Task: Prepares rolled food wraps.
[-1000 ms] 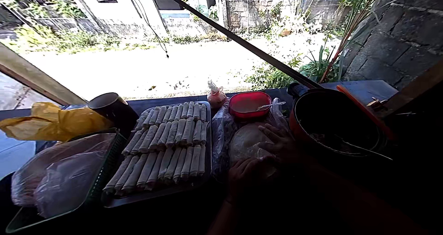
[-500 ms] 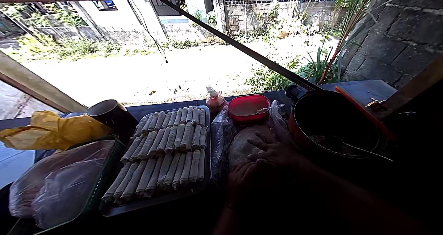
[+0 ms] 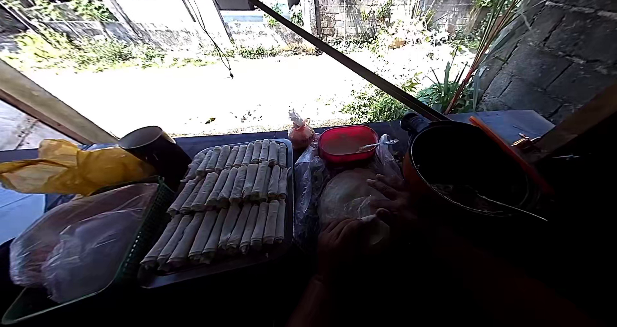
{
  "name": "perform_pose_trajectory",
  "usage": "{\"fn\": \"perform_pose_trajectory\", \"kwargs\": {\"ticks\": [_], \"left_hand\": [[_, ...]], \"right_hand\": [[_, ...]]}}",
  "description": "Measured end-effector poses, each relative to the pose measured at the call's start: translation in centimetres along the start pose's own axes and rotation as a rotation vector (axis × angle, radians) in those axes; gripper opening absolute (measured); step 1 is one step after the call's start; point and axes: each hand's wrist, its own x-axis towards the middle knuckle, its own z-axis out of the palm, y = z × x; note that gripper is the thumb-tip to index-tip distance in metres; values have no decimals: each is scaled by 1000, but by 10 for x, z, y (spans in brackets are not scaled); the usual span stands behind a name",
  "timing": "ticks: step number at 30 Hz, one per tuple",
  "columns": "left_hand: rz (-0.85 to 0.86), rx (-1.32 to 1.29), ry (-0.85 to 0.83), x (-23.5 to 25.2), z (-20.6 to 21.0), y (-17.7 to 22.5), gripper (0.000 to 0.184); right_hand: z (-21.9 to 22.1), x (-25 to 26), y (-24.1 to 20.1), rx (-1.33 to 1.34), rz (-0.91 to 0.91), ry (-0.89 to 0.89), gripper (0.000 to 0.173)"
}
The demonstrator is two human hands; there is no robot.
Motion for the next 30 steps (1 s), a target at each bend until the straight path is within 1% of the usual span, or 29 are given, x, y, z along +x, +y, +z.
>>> {"fn": "perform_pose_trajectory", "kwargs": {"ticks": [1, 2, 4, 5, 8, 12, 16, 18, 21, 23, 26, 30], "left_hand": [[-3, 0, 2, 0, 0, 0, 12], [-4, 0, 2, 0, 0, 0, 12], [-8, 3, 0, 3, 0, 0, 13], [-13, 7, -6, 3, -1, 0, 14], [-34, 9, -19, 4, 0, 1, 15], [-95, -6, -37, 8, -1, 3, 19], [-134, 16, -61, 12, -2, 5, 21], [-141, 71, -76, 16, -4, 9, 23], [-71, 196, -130, 24, -7, 15, 26], [-33, 231, -157, 28, -5, 17, 26], [-51, 206, -188, 32, -4, 13, 25], [-39, 254, -168, 31, -2, 7, 28]], "right_hand": [[3, -2, 0, -18, 15, -24, 64], [4, -5, 0, -19, 23, -2, 56], [2, -9, -4, 33, -12, 99, 40], [1, -10, -8, 80, -42, 131, 36], [7, -16, -13, 167, -78, 121, 29], [11, -14, -8, 190, -33, 114, 21], [5, -6, -9, 208, 33, 3, 21], [3, -1, -9, 208, 43, -54, 21], [-2, 7, -11, 234, 80, -119, 21], [-5, 9, -13, 246, 112, -151, 22], [1, 3, -11, 209, 67, -131, 24], [10, -5, -3, 185, -16, -64, 27]]}}
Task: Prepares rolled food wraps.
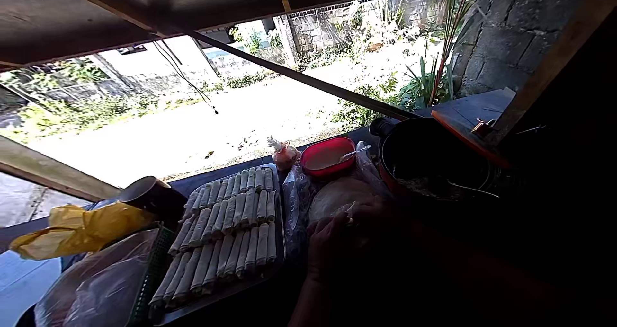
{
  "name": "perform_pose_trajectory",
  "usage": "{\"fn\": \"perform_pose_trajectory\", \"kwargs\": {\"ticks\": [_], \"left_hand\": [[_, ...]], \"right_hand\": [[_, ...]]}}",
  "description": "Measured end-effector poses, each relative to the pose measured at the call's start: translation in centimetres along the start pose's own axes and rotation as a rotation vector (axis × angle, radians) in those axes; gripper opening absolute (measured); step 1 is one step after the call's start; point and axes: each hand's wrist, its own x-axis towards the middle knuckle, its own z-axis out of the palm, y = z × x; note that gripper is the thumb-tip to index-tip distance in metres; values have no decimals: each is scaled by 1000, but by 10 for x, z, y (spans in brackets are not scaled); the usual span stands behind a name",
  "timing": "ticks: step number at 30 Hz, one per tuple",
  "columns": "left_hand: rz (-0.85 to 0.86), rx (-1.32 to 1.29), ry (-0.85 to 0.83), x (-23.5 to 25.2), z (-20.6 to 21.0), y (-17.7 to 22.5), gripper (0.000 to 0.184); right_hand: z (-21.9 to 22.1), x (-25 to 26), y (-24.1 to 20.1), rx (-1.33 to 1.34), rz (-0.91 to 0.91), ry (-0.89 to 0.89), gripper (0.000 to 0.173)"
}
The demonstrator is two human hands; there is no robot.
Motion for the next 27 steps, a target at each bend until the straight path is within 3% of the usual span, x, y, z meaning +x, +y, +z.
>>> {"fn": "perform_pose_trajectory", "kwargs": {"ticks": [9, 13, 19, 27], "left_hand": [[86, 80, -14, 10, -5, -1, 27], [83, 102, -45, 17, -5, -8, 30], [175, 98, -23, 23, -5, -11, 29], [150, 108, -87, 32, -2, -17, 31]], "right_hand": [[-1, 9, -6, -25, 94, -25, 27], [5, 10, -2, -127, 11, 111, 29], [7, 11, 10, -151, -89, 109, 27], [1, 19, 8, -146, 7, 114, 29]]}}
